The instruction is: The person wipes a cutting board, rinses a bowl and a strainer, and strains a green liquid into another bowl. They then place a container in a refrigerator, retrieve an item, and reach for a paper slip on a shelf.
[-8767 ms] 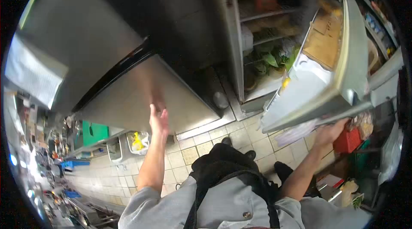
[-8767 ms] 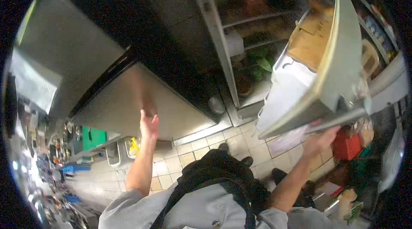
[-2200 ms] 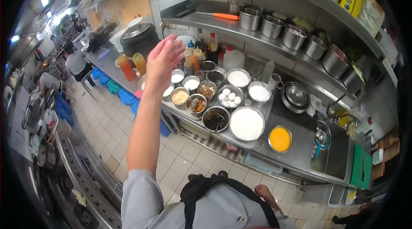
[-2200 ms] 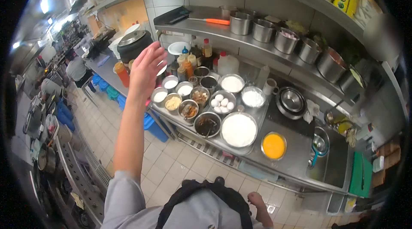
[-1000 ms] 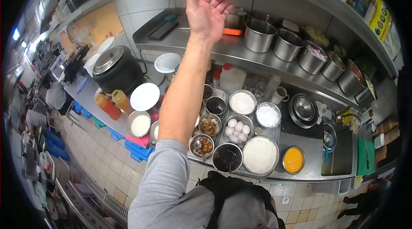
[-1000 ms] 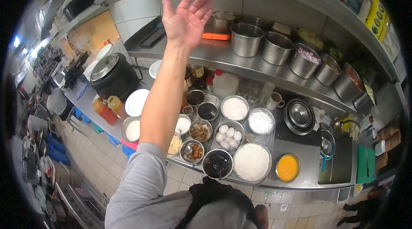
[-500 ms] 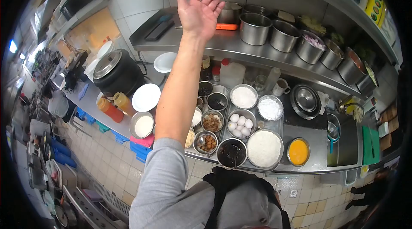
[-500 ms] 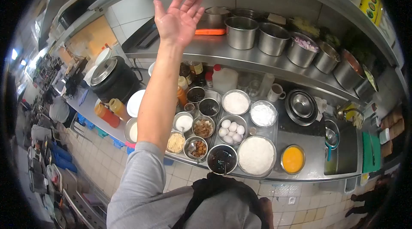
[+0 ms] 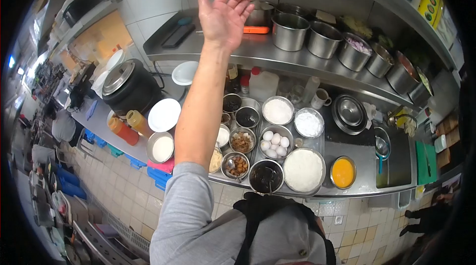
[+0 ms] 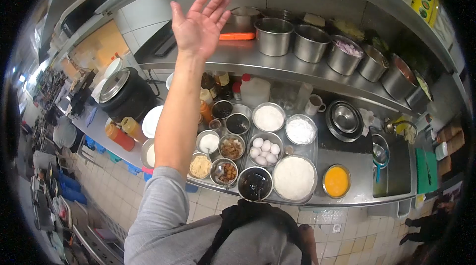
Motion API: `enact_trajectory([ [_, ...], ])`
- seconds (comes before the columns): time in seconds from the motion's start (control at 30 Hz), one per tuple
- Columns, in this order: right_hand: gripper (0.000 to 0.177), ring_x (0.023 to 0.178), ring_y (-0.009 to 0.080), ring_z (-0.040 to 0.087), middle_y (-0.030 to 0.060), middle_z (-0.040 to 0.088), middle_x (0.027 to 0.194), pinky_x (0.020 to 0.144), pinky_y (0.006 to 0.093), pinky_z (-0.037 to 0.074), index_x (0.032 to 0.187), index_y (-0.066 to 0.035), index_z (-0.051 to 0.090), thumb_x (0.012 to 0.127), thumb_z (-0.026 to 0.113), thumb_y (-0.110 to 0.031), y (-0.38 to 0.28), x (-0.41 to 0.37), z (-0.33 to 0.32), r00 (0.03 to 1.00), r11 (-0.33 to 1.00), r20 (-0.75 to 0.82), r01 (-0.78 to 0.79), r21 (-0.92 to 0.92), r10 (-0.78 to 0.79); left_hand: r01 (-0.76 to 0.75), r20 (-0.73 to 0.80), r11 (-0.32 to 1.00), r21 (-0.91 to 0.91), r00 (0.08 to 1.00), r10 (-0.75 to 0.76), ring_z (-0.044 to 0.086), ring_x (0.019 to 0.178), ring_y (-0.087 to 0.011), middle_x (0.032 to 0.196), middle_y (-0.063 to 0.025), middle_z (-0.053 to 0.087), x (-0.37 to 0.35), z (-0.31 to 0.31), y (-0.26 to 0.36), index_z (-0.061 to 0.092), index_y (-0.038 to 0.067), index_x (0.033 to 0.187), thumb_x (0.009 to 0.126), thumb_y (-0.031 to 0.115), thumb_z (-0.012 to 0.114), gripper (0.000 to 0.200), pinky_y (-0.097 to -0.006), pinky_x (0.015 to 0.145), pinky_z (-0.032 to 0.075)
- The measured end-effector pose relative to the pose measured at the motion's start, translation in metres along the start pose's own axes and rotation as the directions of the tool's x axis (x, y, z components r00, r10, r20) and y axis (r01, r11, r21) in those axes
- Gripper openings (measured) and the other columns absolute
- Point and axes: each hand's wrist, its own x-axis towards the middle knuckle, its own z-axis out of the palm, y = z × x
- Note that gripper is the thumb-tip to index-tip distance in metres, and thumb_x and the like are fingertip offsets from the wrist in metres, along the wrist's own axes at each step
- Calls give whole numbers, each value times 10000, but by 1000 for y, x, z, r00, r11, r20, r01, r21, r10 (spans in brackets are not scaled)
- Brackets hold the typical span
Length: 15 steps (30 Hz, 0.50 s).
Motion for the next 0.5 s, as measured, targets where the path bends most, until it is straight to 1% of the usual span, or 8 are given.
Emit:
enact_trajectory([
  [0.07,227,780,386,683,238,681,818,715,490,539,714,0,670,758,700,-221,-107,-6,-158,999,993,35,29,118,-34,7,6,1000,2,1000,-7,444,1323,-386,1335,-240,530,-1,2,1,394,-11,1419,981,717,177,877,-495,1090,367],
  [0.1,284,799,403,663,236,667,808,726,505,537,697,-8,650,641,800,-243,-52,0,-66,875,619,101,-412,668,474,3,1,1000,-3,1000,-3,448,1319,-388,1330,-239,534,-3,4,2,406,-9,1407,981,716,175,872,-498,1088,369],
  [0.17,280,831,416,656,237,666,819,741,498,539,721,-8,652,643,795,-235,-98,-7,-138,969,874,-69,-180,452,235,0,-5,1000,-3,1000,0,452,1315,-390,1326,-238,538,-6,5,4,418,-7,1396,982,715,174,867,-501,1086,371],
  [0.2,278,848,423,652,237,665,824,748,495,540,733,-8,652,644,793,-231,-128,-9,-182,983,948,-152,-55,313,108,2,2,1000,-12,1000,-2,458,1309,-391,1322,-237,542,-6,5,5,424,-6,1389,981,716,174,867,-503,1086,372],
  [0.23,270,866,449,643,257,664,862,787,504,534,749,4,645,753,706,-260,-106,-6,-160,992,936,-70,-71,346,101,2,9,1000,-21,1000,-2,464,1302,-392,1318,-236,546,-7,5,6,430,-6,1382,981,718,175,866,-505,1086,373],
  [0.27,270,866,449,643,257,664,862,787,504,534,749,4,645,753,706,-260,-101,-3,-149,993,936,-69,-65,345,95,-2,7,1000,-16,1000,2,464,1302,-392,1318,-236,546,-8,5,8,430,-6,1382,981,718,175,866,-505,1086,373],
  [0.43,346,911,459,655,303,665,926,776,489,516,870,27,684,837,584,-302,-74,6,-99,912,714,143,-391,581,384,10,13,1000,19,1000,-10,465,1307,-385,1327,-236,542,-10,5,10,423,-8,1400,975,728,180,884,-497,1089,376],
  [0.5,354,921,449,662,311,662,946,777,483,512,902,30,688,840,572,-299,-72,5,-95,906,717,135,-401,570,400,13,15,999,42,1000,-13,463,1310,-385,1342,-242,532,-10,5,10,409,-9,1418,974,730,178,892,-492,1088,378],
])
